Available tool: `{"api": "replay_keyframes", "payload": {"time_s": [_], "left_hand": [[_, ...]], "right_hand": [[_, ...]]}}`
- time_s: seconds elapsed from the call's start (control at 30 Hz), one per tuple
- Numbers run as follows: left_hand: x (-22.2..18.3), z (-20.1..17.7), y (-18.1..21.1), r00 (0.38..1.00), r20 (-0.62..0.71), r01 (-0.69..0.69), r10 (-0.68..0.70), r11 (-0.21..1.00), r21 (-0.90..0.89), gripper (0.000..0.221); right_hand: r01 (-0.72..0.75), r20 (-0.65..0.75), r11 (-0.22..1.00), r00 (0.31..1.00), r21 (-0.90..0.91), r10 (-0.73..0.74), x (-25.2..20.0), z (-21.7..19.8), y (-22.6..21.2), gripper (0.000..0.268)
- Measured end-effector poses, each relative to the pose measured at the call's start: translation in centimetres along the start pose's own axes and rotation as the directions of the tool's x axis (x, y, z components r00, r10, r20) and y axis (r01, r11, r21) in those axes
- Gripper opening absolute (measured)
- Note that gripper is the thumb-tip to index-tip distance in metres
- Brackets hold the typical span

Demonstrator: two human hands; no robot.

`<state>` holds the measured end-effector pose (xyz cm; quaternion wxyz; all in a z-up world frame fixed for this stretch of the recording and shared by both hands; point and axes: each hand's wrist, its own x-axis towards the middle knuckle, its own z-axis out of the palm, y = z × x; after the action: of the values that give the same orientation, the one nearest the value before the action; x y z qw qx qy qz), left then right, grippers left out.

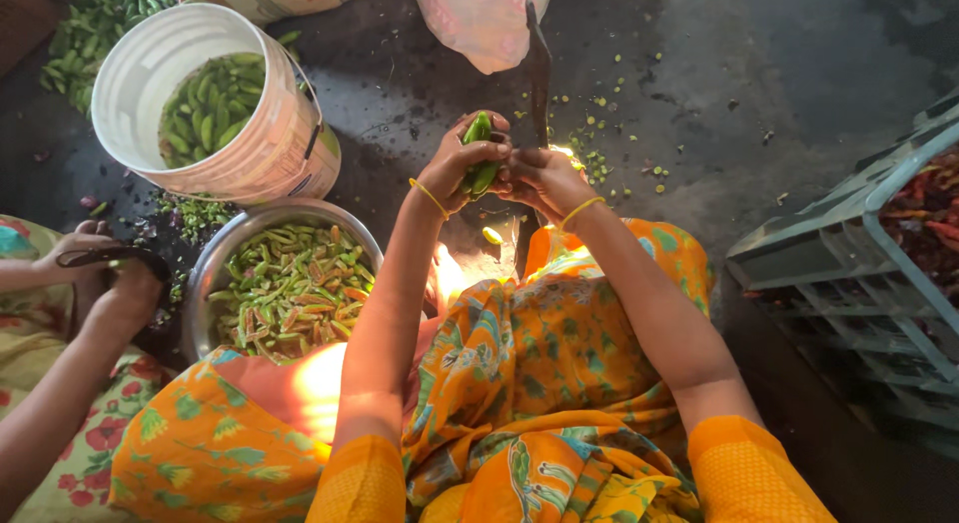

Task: The person sits on the floor and uses a fixed blade to peel green vegetables, likely bitter melons, one by one. The peeled vegetables are placed into a metal bowl, while the peels fall onto the floor.

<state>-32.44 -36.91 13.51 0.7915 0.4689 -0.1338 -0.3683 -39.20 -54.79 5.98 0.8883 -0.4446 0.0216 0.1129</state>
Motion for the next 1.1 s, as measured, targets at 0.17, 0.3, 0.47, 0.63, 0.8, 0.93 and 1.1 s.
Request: {"api": "replay_keyframes", "payload": {"time_s": [0.17,0.3,0.47,0.63,0.8,0.93,1.1], "left_hand": [[0.1,-1.2,-0.8,0.998,-0.065,-0.025,0.026,0.999,0.025,0.038],[1.4,-1.9,-3.1,0.989,-0.083,-0.102,0.126,0.962,0.254,0.034],[1.9,-1.1,-5.5,0.957,0.116,-0.159,0.266,0.149,0.976,0.039],[1.9,0.4,-6.8,0.999,0.014,-0.015,0.040,0.023,1.000,0.025],[1.9,0.8,-6.2,0.988,0.070,-0.089,0.134,0.144,0.986,0.039],[1.5,1.6,-5.8,0.988,0.094,-0.125,0.123,0.277,0.953,0.043],[1.2,1.0,-5.4,0.989,0.098,-0.137,0.109,0.450,0.882,0.050]], "right_hand": [[0.122,-0.073,0.976,0.988,-0.179,-0.136,-2.2,-1.2,-4.6,0.024],[0.305,-0.164,0.884,0.911,-0.354,-0.380,-3.8,-3.1,-8.7,0.019],[0.193,-0.263,0.646,0.800,-0.739,-0.540,-3.4,-1.1,-7.9,0.018],[0.283,0.114,0.360,0.898,-0.889,-0.424,-3.7,2.2,-5.0,0.025],[0.293,0.047,0.486,0.889,-0.823,-0.456,-4.0,2.6,-5.9,0.025],[0.176,-0.010,0.304,0.853,-0.936,-0.523,-4.1,2.2,-5.7,0.019],[0.321,0.002,0.493,0.840,-0.809,-0.543,-3.9,0.2,-5.4,0.013]]}}
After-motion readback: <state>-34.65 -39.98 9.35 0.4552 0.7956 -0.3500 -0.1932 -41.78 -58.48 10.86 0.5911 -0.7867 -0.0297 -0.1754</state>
